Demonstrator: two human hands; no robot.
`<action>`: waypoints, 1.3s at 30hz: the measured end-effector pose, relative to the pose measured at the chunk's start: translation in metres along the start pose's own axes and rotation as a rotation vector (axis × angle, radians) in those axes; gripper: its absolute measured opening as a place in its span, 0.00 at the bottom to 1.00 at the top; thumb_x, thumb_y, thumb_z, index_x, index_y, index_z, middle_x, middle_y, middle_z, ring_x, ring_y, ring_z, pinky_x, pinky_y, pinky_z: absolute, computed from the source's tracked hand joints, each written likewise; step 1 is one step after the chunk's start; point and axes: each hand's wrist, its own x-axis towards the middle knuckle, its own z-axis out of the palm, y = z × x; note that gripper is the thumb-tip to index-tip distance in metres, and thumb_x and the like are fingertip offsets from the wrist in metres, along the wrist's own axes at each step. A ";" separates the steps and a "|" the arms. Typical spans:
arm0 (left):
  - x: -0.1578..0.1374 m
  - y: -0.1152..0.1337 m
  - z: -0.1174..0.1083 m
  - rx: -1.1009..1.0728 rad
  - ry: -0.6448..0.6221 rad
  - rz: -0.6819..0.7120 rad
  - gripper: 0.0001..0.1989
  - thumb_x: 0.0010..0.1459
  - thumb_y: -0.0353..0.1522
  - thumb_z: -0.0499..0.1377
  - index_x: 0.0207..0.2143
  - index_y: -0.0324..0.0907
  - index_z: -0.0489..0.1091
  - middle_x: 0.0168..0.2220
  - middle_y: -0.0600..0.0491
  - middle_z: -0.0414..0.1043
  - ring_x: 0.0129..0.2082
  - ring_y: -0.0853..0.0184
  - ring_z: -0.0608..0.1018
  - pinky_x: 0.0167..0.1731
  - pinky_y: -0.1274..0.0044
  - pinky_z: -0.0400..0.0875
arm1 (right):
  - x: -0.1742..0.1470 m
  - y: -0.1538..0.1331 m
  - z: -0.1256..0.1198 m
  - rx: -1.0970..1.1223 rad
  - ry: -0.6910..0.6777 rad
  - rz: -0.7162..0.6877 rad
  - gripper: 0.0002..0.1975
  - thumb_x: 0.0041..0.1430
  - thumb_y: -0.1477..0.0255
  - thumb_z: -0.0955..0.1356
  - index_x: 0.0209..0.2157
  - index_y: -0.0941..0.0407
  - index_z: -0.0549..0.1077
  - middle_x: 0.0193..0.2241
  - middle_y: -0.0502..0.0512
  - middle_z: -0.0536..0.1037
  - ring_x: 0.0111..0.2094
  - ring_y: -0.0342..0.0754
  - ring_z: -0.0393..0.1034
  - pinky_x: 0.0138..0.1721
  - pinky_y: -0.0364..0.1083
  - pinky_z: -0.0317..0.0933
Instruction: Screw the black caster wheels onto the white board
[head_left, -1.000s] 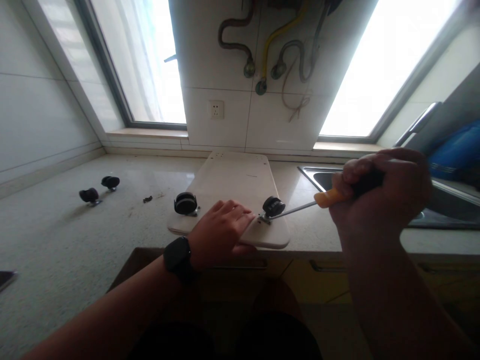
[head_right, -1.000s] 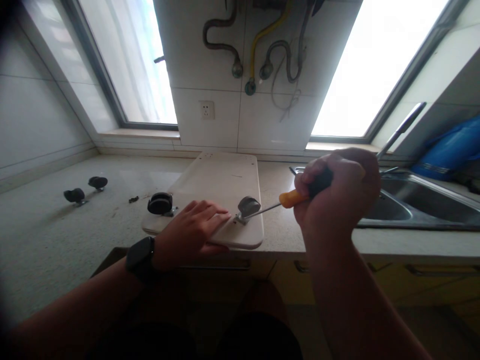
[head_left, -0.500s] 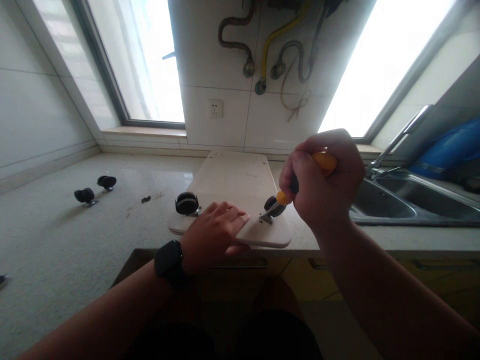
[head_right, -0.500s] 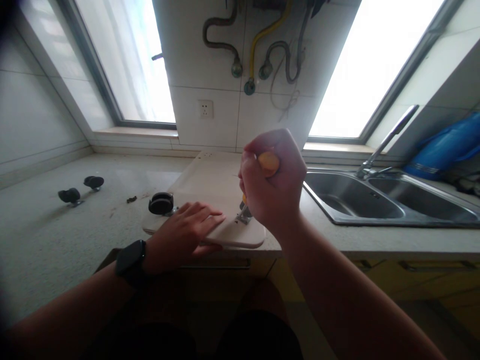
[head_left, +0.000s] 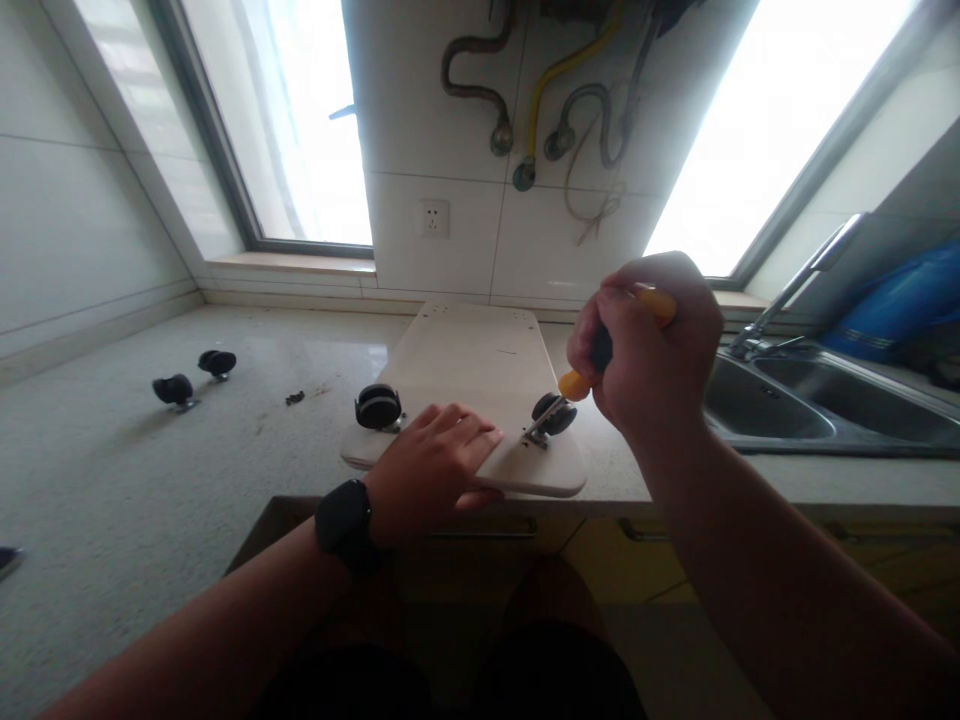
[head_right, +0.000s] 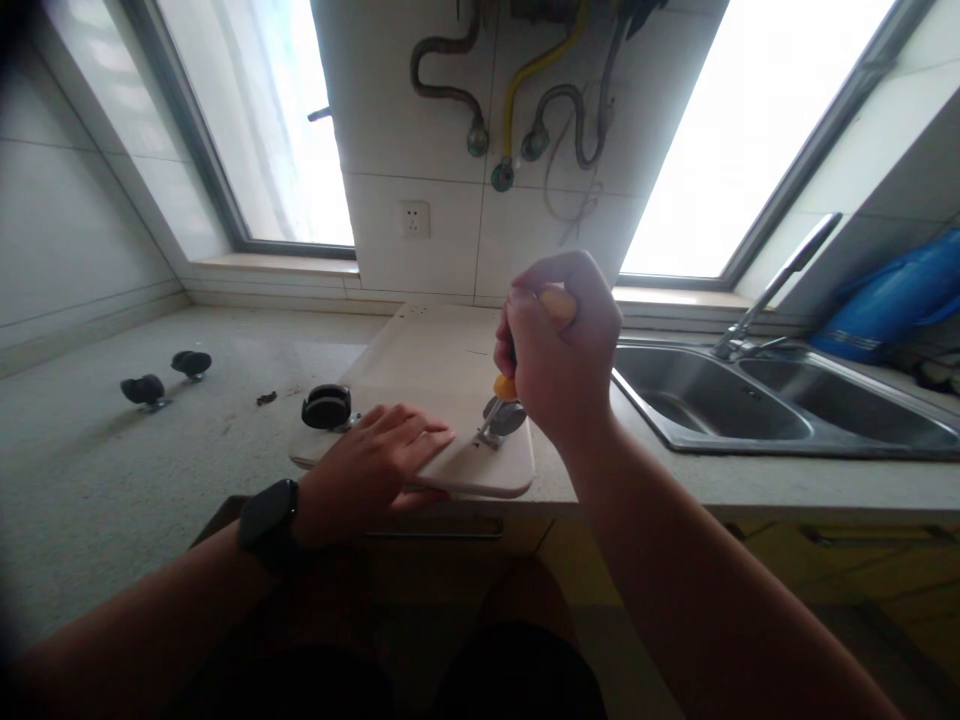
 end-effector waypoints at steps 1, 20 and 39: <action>0.000 0.000 0.000 -0.001 0.001 0.001 0.29 0.60 0.40 0.66 0.59 0.37 0.66 0.55 0.43 0.72 0.53 0.52 0.70 0.52 0.61 0.66 | 0.002 0.001 0.000 -0.003 -0.008 0.012 0.07 0.56 0.74 0.68 0.29 0.48 0.66 0.18 0.43 0.64 0.14 0.40 0.55 0.13 0.43 0.46; -0.001 -0.001 0.001 0.021 -0.016 0.007 0.29 0.60 0.40 0.66 0.59 0.38 0.66 0.56 0.43 0.72 0.53 0.52 0.70 0.53 0.61 0.65 | 0.029 0.026 0.013 0.004 0.022 0.156 0.05 0.53 0.74 0.67 0.30 0.50 0.67 0.18 0.43 0.63 0.16 0.38 0.55 0.13 0.39 0.46; -0.002 -0.002 0.004 0.113 -0.028 0.036 0.28 0.66 0.45 0.58 0.60 0.36 0.65 0.57 0.42 0.72 0.54 0.50 0.71 0.51 0.58 0.64 | 0.066 0.082 -0.006 0.030 0.109 0.455 0.09 0.46 0.77 0.66 0.29 0.52 0.62 0.17 0.42 0.63 0.17 0.37 0.56 0.14 0.36 0.46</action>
